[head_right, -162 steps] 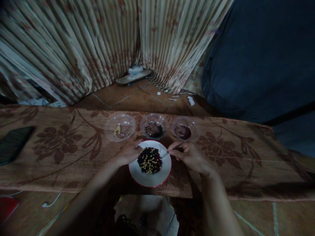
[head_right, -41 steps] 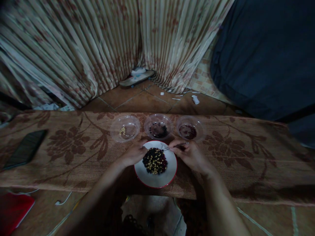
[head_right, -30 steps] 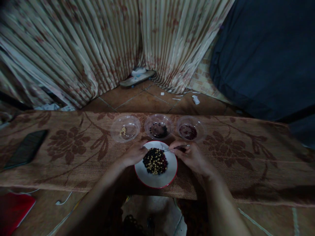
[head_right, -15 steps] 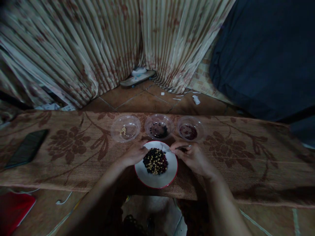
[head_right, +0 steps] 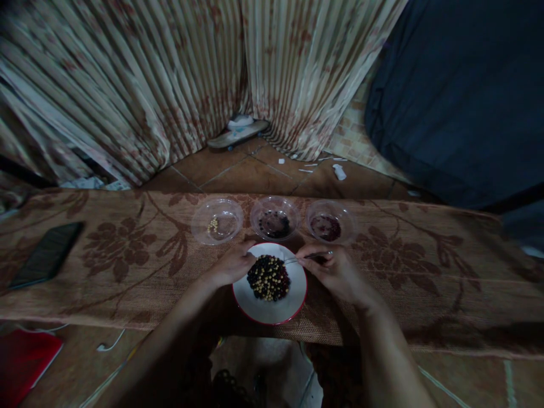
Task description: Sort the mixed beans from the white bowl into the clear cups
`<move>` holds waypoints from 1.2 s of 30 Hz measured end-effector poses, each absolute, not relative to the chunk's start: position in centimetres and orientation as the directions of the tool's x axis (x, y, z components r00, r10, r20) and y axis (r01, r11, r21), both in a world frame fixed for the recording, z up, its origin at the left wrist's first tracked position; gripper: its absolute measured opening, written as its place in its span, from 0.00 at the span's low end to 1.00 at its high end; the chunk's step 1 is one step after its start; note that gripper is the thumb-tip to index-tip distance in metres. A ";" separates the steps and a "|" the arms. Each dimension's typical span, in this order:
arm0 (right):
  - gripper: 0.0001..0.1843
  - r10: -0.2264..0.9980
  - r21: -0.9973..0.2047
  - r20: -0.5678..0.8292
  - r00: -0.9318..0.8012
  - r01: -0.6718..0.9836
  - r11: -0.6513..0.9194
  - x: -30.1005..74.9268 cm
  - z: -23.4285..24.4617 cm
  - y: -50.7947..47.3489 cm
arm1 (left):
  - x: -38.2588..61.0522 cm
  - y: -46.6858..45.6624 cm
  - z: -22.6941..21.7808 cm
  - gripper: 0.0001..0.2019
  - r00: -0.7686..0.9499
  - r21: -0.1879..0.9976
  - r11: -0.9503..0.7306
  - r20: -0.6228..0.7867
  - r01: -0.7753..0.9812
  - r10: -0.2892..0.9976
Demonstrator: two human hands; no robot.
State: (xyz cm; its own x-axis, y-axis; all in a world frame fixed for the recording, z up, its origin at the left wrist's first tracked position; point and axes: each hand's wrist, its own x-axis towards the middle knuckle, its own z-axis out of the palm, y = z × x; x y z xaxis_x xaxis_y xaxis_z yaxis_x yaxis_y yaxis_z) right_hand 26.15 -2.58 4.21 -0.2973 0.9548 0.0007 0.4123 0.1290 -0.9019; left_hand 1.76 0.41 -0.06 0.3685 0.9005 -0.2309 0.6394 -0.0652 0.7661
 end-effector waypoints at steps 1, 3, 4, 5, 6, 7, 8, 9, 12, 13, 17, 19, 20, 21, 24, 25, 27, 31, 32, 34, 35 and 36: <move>0.12 0.953 -0.903 -0.001 -0.303 0.410 0.129 26.1 4.1 -2.6 | 1.8 0.4 0.0 0.11 0.367 0.767 -0.061 -0.234 0.639 0.900; 0.12 0.950 -0.904 -0.001 -0.311 0.406 0.132 26.0 3.9 -2.5 | 1.8 0.4 0.0 0.11 0.359 0.768 -0.056 -0.233 0.638 0.904; 0.12 0.951 -0.904 0.000 -0.310 0.407 0.132 26.0 3.9 -2.5 | 1.8 0.3 -0.1 0.11 0.354 0.766 -0.055 -0.230 0.640 0.906; 0.12 0.951 -0.904 0.000 -0.309 0.407 0.132 25.9 3.8 -2.5 | 1.8 0.3 -0.2 0.11 0.352 0.764 -0.058 -0.227 0.643 0.908; 0.12 0.951 -0.904 0.000 -0.308 0.406 0.131 25.9 3.7 -2.5 | 1.8 0.3 -0.2 0.12 0.354 0.762 -0.065 -0.222 0.644 0.908; 0.11 0.953 -0.905 0.000 -0.303 0.405 0.129 25.8 3.7 -2.5 | 1.8 0.3 -0.3 0.12 0.359 0.762 -0.071 -0.219 0.644 0.908; 0.11 0.955 -0.906 0.001 -0.297 0.404 0.127 25.8 3.6 -2.5 | 1.8 0.4 -0.3 0.12 0.367 0.764 -0.078 -0.216 0.641 0.905; 0.11 0.956 -0.906 0.001 -0.294 0.403 0.126 25.8 3.6 -2.5 | 1.8 0.4 -0.4 0.12 0.374 0.766 -0.084 -0.212 0.637 0.903; 0.11 0.955 -0.906 0.013 -0.296 0.400 0.137 25.7 3.5 -2.5 | 1.8 0.4 -0.5 0.12 0.371 0.763 -0.079 -0.218 0.641 0.903; 0.11 0.955 -0.906 0.015 -0.297 0.400 0.139 25.7 3.5 -2.5 | 1.8 0.4 -0.5 0.12 0.367 0.761 -0.073 -0.224 0.644 0.903; 0.11 0.955 -0.902 0.017 -0.296 0.408 0.142 25.7 3.5 -2.4 | 1.8 0.5 -0.5 0.12 0.372 0.762 -0.075 -0.225 0.644 0.901; 0.11 0.954 -0.900 0.017 -0.300 0.411 0.145 25.7 3.6 -2.4 | 1.8 0.5 -0.5 0.12 0.370 0.758 -0.074 -0.228 0.648 0.900; 0.11 0.953 -0.900 0.018 -0.301 0.411 0.147 25.7 3.6 -2.4 | 1.8 0.5 -0.4 0.12 0.367 0.754 -0.072 -0.231 0.652 0.901; 0.10 0.953 -0.900 0.021 -0.302 0.410 0.150 25.7 3.6 -2.4 | 1.8 0.5 -0.4 0.12 0.364 0.752 -0.072 -0.231 0.656 0.902; 0.10 0.950 -0.902 0.026 -0.312 0.403 0.157 25.8 3.3 -2.3 | 1.8 0.5 -0.3 0.12 0.369 0.761 -0.079 -0.218 0.644 0.904; 0.10 0.949 -0.902 0.027 -0.314 0.402 0.158 25.8 3.2 -2.3 | 1.8 0.4 -0.3 0.12 0.373 0.767 -0.080 -0.215 0.636 0.903; 0.10 0.952 -0.903 0.025 -0.306 0.402 0.153 25.9 2.9 -2.3 | 1.8 0.4 -0.2 0.12 0.383 0.776 -0.083 -0.212 0.625 0.899; 0.11 0.957 -0.907 0.014 -0.289 0.400 0.134 25.8 2.7 -2.3 | 1.9 0.4 0.1 0.11 0.372 0.765 -0.078 -0.220 0.640 0.902; 0.11 0.957 -0.909 0.007 -0.290 0.397 0.127 25.7 2.8 -2.3 | 1.9 0.4 0.1 0.11 0.370 0.766 -0.071 -0.225 0.639 0.901; 0.11 0.958 -0.913 -0.003 -0.287 0.391 0.115 25.6 3.0 -2.3 | 1.9 0.4 0.1 0.11 0.370 0.775 -0.058 -0.233 0.629 0.899; 0.11 0.959 -0.915 -0.005 -0.282 0.389 0.110 25.6 3.2 -2.4 | 1.9 0.4 0.0 0.12 0.370 0.779 -0.056 -0.233 0.625 0.899; 0.11 0.961 -0.916 -0.004 -0.277 0.386 0.107 25.6 3.4 -2.4 | 1.9 0.4 0.0 0.12 0.371 0.780 -0.057 -0.230 0.623 0.900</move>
State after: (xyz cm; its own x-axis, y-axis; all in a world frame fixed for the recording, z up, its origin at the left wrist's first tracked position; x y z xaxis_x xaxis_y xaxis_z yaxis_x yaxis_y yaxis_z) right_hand 25.62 -2.41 3.39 -0.2769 0.9609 -0.0043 0.3860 0.1071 -0.9163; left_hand 1.90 0.40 -0.02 0.3707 0.8997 -0.2304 0.6230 -0.0569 0.7801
